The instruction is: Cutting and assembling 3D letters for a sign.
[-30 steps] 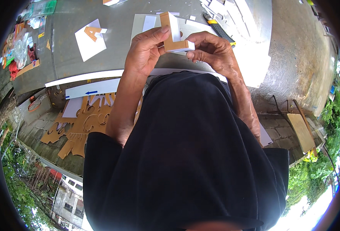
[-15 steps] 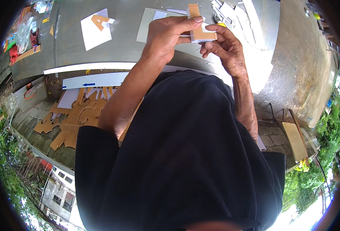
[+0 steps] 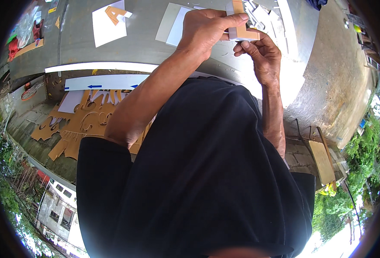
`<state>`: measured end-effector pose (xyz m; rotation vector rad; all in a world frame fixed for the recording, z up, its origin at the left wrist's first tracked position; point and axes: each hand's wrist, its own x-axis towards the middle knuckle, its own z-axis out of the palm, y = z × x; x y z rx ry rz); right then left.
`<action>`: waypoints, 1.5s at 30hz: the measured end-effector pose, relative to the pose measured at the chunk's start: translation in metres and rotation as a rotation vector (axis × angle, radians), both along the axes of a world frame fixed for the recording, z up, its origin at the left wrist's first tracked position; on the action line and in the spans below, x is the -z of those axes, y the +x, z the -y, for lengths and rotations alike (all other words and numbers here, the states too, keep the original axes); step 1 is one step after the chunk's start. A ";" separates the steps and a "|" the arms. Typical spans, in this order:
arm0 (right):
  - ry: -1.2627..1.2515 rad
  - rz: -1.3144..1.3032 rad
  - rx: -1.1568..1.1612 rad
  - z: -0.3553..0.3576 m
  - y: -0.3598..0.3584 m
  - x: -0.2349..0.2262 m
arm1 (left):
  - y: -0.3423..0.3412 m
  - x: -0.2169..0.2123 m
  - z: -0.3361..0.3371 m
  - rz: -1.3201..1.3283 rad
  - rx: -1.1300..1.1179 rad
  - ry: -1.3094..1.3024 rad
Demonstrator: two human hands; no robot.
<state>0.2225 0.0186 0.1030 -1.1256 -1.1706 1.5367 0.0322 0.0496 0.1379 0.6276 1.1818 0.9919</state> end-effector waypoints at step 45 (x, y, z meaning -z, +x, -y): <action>0.033 1.287 -0.003 -0.114 0.049 0.072 | -0.124 0.078 0.052 0.376 -0.482 -0.008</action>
